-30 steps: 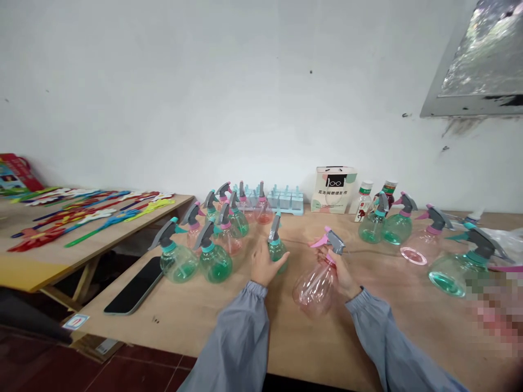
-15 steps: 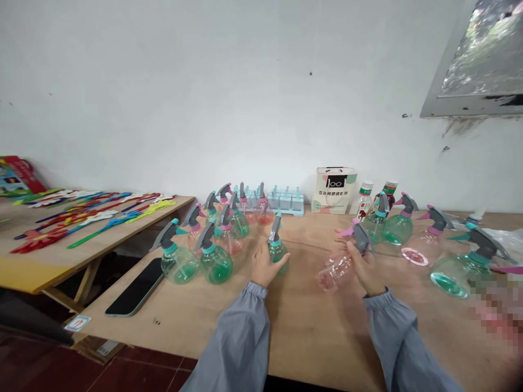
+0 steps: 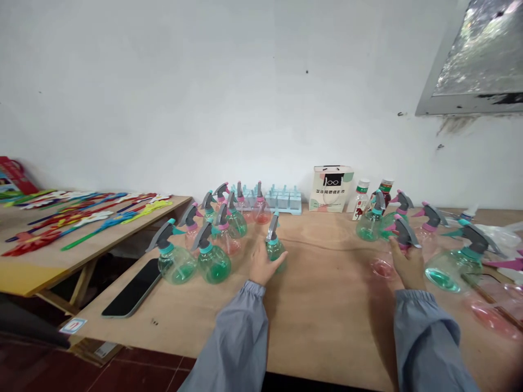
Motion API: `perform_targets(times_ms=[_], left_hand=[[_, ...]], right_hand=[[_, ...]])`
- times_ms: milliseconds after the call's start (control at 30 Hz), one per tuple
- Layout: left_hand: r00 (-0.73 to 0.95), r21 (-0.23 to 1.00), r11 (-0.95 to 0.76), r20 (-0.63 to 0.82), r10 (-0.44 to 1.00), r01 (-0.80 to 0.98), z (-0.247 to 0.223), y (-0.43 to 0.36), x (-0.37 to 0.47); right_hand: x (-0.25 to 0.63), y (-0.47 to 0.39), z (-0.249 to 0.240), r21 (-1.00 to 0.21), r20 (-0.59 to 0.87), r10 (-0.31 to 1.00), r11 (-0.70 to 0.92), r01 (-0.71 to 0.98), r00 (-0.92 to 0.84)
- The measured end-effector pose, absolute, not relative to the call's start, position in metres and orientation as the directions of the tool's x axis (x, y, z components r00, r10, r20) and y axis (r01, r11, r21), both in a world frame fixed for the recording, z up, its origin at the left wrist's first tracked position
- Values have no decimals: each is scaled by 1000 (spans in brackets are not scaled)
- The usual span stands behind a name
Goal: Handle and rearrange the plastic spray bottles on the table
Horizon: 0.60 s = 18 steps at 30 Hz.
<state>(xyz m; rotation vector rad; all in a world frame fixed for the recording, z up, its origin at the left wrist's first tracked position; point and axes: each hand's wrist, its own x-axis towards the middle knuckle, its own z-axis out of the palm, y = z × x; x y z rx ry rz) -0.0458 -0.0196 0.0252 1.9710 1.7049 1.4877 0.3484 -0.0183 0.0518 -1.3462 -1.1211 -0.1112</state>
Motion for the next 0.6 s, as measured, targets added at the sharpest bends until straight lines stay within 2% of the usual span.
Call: perform_targets(times_ms=[67,133,233,333,467,600], left_hand=[[-128,655,-356,571,811,666,25,-19,-46],[-128,655,-362,576,808,664,24,-19,-46],[-135,652,-363,583,801,666,23,-18,-46],[-139,654,-363,584,799,664,22,-18,-46],[-125,649,-390,600,790,652,22,-17,-46],[-132,645,-400,615,777,651,22,-16,-47]], right_hand=[[350,-14,41,-745,651,519,299,597,553],[350,-11,28,-754,651,466,309,580,599],[350,-9,8,-674,735,350,292,678,580],[351,-8,-5,-602,790,285,194,775,543],[353,-3,-11,-603,779,262,63,796,569],[354,7,-10,-630,745,313,40,776,589]])
